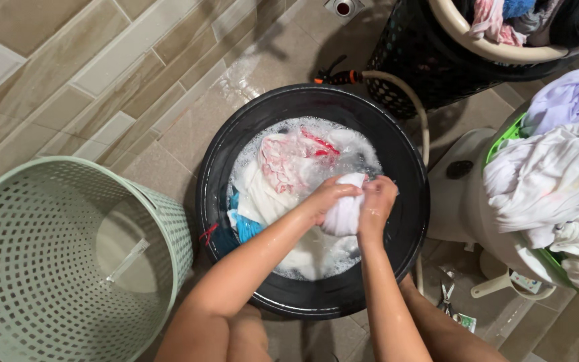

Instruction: The person hand-washes clothes in a black bucket filled with soapy water. They repeatedly submerge, agitate, and wring out various garments, then transfer the washed items to a green laundry basket.

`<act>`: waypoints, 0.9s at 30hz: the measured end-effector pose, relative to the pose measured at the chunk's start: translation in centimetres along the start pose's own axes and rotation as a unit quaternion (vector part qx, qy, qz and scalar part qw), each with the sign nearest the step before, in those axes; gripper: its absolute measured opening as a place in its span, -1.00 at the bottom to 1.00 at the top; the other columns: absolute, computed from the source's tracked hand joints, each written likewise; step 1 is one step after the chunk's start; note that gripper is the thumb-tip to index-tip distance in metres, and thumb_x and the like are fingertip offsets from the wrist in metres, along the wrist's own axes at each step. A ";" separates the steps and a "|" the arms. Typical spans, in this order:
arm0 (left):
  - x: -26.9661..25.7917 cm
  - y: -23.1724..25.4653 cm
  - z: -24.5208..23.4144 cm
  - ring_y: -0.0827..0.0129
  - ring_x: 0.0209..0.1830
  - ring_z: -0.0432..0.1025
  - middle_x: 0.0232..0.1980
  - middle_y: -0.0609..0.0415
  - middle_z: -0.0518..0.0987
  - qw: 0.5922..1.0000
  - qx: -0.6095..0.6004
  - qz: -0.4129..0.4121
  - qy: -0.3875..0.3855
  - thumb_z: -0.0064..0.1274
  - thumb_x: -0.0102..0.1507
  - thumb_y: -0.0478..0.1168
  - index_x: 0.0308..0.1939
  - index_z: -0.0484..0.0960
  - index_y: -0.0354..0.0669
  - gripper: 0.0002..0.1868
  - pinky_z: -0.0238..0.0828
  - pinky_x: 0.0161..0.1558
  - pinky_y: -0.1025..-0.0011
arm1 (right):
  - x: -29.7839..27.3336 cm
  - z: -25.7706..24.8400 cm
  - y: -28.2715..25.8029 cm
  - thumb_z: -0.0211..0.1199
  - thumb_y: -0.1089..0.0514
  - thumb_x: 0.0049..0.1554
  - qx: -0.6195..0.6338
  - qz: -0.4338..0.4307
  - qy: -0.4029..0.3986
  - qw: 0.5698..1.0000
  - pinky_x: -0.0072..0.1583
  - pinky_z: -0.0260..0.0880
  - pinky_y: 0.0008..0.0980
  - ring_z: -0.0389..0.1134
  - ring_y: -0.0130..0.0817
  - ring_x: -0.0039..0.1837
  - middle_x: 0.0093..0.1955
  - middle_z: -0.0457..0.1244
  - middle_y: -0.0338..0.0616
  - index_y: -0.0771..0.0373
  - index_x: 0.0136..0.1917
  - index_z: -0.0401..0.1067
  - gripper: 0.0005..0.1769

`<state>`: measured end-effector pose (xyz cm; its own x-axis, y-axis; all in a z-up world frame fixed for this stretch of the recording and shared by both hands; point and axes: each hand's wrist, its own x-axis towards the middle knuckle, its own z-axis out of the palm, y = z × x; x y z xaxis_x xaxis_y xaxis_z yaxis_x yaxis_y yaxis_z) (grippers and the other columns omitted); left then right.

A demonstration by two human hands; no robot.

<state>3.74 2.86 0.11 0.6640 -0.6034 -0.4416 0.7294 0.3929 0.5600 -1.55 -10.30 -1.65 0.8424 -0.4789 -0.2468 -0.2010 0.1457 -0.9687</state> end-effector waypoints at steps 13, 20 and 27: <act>-5.8 7.3 5.5 0.46 -0.36 0.44 -0.25 0.07 0.56 0.911 -0.206 -0.082 -0.347 0.06 0.22 -0.35 0.34 0.51 -0.27 -0.45 0.52 -0.08 0.35 | -8.4 1.8 -3.2 0.36 0.08 0.02 0.532 0.434 -0.336 0.645 0.01 0.50 -0.22 0.43 -0.19 0.08 0.12 0.32 -0.01 0.35 0.35 0.25 -0.32; -0.6 4.5 1.1 0.46 -0.44 0.40 -0.41 0.13 0.52 0.968 0.214 0.000 -0.133 0.07 0.27 -0.30 0.26 0.64 -0.07 -0.55 0.39 -0.34 0.41 | -6.3 0.3 -3.6 0.40 0.19 -0.09 0.168 0.394 -0.228 0.874 -0.20 0.47 -0.26 0.42 -0.24 -0.08 -0.02 0.32 -0.05 0.28 0.22 0.30 -0.39; 0.1 -0.1 1.3 -0.09 -0.16 0.56 -0.21 -0.14 0.68 0.690 0.705 0.086 0.138 -0.02 0.24 -0.13 -0.30 0.79 0.02 -0.75 0.48 -0.08 0.03 | -5.9 3.0 4.6 0.42 0.16 0.03 -0.101 0.122 -0.175 0.972 -0.32 0.13 -0.25 0.17 -0.24 -0.32 -0.34 0.22 -0.14 0.32 -0.05 0.41 -0.71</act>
<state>3.52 1.90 0.95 0.8692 -0.4001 -0.2905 -0.1210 -0.7418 0.6596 -5.95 -4.22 -4.62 0.8689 -0.1225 -0.4797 -0.4801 0.0283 -0.8768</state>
